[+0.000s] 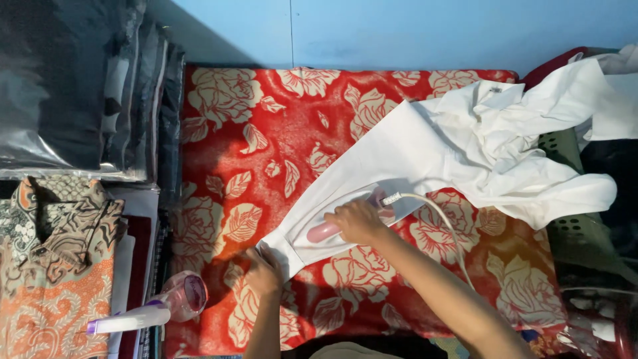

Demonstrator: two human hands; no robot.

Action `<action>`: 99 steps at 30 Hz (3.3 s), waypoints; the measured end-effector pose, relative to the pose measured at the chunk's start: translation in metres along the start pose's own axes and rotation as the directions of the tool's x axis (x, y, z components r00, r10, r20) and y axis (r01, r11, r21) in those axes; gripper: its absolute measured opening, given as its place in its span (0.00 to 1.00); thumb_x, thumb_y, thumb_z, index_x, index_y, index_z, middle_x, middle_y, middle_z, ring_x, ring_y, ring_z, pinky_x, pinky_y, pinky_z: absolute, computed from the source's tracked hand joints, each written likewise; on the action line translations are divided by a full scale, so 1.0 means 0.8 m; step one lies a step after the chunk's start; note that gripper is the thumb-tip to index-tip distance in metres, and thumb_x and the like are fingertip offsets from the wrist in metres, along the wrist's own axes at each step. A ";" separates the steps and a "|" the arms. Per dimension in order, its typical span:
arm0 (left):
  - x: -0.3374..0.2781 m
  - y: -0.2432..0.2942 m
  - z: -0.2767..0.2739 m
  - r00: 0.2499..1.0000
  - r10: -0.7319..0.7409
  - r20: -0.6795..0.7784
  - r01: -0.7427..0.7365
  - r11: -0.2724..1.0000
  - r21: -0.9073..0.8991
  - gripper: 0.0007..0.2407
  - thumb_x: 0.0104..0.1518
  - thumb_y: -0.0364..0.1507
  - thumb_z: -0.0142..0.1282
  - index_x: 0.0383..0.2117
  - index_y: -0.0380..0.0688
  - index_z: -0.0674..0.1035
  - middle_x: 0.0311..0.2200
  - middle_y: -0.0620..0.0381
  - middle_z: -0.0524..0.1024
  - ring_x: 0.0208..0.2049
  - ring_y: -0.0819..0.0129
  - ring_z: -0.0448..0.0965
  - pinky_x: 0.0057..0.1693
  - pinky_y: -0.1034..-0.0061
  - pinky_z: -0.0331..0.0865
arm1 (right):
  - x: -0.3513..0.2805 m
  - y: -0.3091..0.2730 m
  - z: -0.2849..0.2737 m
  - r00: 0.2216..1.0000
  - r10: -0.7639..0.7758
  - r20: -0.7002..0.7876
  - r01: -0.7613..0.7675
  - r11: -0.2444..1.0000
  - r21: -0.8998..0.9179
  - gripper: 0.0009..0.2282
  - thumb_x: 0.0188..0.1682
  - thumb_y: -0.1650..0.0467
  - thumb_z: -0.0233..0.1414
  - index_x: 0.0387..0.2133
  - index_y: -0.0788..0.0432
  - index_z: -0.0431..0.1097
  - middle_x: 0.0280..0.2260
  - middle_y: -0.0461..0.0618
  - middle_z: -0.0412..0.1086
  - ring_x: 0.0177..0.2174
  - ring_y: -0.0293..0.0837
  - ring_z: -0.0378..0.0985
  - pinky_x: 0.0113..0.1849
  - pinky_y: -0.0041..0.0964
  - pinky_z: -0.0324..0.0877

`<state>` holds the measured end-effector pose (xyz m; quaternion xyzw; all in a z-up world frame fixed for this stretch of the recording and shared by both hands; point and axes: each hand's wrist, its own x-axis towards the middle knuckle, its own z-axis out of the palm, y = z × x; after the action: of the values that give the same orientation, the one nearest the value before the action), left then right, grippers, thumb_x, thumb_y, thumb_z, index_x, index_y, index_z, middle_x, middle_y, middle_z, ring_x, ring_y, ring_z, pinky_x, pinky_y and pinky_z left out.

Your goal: The person irons a white long-sleeved shirt on a red floral-patterned surface. They smooth the fabric with their hands, use a pink iron to press the sleeves and body, and reposition the shirt to iron different sections.

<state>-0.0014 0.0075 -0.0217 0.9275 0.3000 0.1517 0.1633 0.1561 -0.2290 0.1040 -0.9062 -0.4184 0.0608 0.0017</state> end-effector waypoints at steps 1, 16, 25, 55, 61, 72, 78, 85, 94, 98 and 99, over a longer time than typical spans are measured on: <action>0.002 0.003 0.000 1.000 0.005 -0.001 -0.005 1.000 -0.006 0.11 0.68 0.38 0.48 0.37 0.44 0.68 0.14 0.44 0.72 0.12 0.42 0.73 0.22 0.53 0.67 | -0.001 0.002 -0.003 1.000 0.006 -0.003 -0.006 1.000 -0.005 0.11 0.39 0.76 0.57 0.35 0.49 0.76 0.26 0.46 0.79 0.22 0.43 0.81 0.28 0.41 0.76; -0.001 -0.010 0.011 0.998 -0.020 0.066 0.019 1.000 0.010 0.12 0.69 0.39 0.44 0.40 0.43 0.67 0.17 0.43 0.76 0.14 0.40 0.74 0.22 0.52 0.66 | 0.007 -0.003 -0.015 0.974 0.165 -0.154 -0.153 0.985 0.084 0.08 0.38 0.76 0.53 0.30 0.53 0.74 0.22 0.53 0.77 0.15 0.49 0.76 0.19 0.46 0.70; 0.004 0.001 -0.004 1.000 0.000 0.023 0.000 1.000 -0.020 0.11 0.69 0.37 0.46 0.38 0.43 0.66 0.17 0.42 0.75 0.14 0.38 0.73 0.22 0.51 0.66 | 0.013 -0.009 -0.014 0.988 0.142 -0.053 -0.137 0.987 0.081 0.07 0.40 0.75 0.52 0.30 0.54 0.74 0.25 0.54 0.78 0.17 0.50 0.78 0.20 0.48 0.73; 0.003 -0.002 0.005 0.988 0.055 -0.143 -0.037 0.991 0.126 0.10 0.66 0.41 0.48 0.32 0.52 0.67 0.05 0.53 0.66 0.10 0.50 0.77 0.21 0.63 0.71 | -0.026 0.089 0.030 0.934 0.346 0.085 -0.352 0.934 0.064 0.09 0.35 0.69 0.55 0.31 0.49 0.76 0.27 0.48 0.78 0.30 0.58 0.84 0.33 0.55 0.78; 0.007 0.006 -0.015 1.000 -0.016 -0.003 0.015 0.995 -0.096 0.09 0.66 0.34 0.50 0.37 0.42 0.70 0.17 0.45 0.73 0.12 0.45 0.71 0.21 0.55 0.65 | -0.042 0.153 0.009 0.776 0.627 -0.074 -0.630 0.765 -0.132 0.09 0.41 0.68 0.53 0.36 0.46 0.73 0.25 0.53 0.77 0.24 0.61 0.79 0.30 0.55 0.74; 0.007 0.008 -0.016 0.999 -0.019 0.035 0.022 0.997 -0.074 0.08 0.66 0.33 0.50 0.40 0.42 0.70 0.19 0.44 0.74 0.14 0.43 0.72 0.22 0.55 0.66 | 0.035 0.169 -0.009 0.921 0.326 -0.215 -0.354 0.928 -0.113 0.13 0.39 0.75 0.55 0.38 0.49 0.77 0.28 0.51 0.79 0.21 0.52 0.80 0.27 0.48 0.74; 0.002 0.002 -0.003 0.998 -0.052 0.036 0.054 0.997 -0.051 0.08 0.66 0.34 0.49 0.40 0.43 0.72 0.17 0.45 0.73 0.12 0.45 0.72 0.21 0.56 0.65 | 0.065 0.182 -0.017 0.982 -0.078 -0.172 0.056 0.991 -0.125 0.12 0.37 0.63 0.60 0.33 0.50 0.71 0.27 0.45 0.77 0.25 0.52 0.81 0.30 0.50 0.75; -0.010 -0.021 0.029 0.991 -0.058 0.125 0.054 0.998 0.037 0.10 0.66 0.36 0.47 0.39 0.42 0.69 0.11 0.49 0.70 0.10 0.49 0.70 0.20 0.58 0.64 | 0.090 0.182 -0.022 0.964 -0.155 -0.217 0.126 0.982 -0.139 0.08 0.35 0.68 0.60 0.26 0.53 0.69 0.24 0.45 0.76 0.20 0.50 0.78 0.25 0.47 0.73; -0.010 -0.015 0.020 0.997 -0.016 0.075 0.012 0.998 0.056 0.07 0.64 0.32 0.49 0.42 0.42 0.70 0.13 0.48 0.71 0.10 0.49 0.70 0.20 0.59 0.63 | 0.122 0.054 -0.018 0.940 -0.278 -0.196 0.278 0.960 -0.024 0.07 0.35 0.73 0.58 0.26 0.53 0.70 0.23 0.48 0.77 0.23 0.47 0.81 0.27 0.44 0.74; -0.009 -0.018 0.019 0.996 -0.027 0.085 0.024 0.999 0.030 0.10 0.64 0.32 0.50 0.44 0.41 0.70 0.13 0.46 0.71 0.11 0.46 0.70 0.21 0.57 0.64 | 0.123 0.059 -0.020 0.944 -0.233 -0.232 0.232 0.972 -0.031 0.02 0.42 0.74 0.53 0.24 0.53 0.70 0.22 0.48 0.76 0.22 0.47 0.80 0.28 0.44 0.75; -0.010 -0.018 0.020 0.996 -0.029 0.087 0.023 0.998 0.058 0.10 0.64 0.33 0.49 0.45 0.41 0.70 0.12 0.46 0.71 0.10 0.47 0.71 0.20 0.57 0.64 | 0.120 0.069 -0.020 0.953 -0.211 -0.215 0.208 0.977 -0.037 0.03 0.43 0.73 0.52 0.27 0.52 0.71 0.24 0.47 0.77 0.23 0.47 0.81 0.30 0.45 0.75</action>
<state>-0.0087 0.0104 -0.0436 0.9336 0.3088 0.1000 0.1518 0.2614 -0.1914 0.1062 -0.8578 -0.5100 -0.0424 0.0479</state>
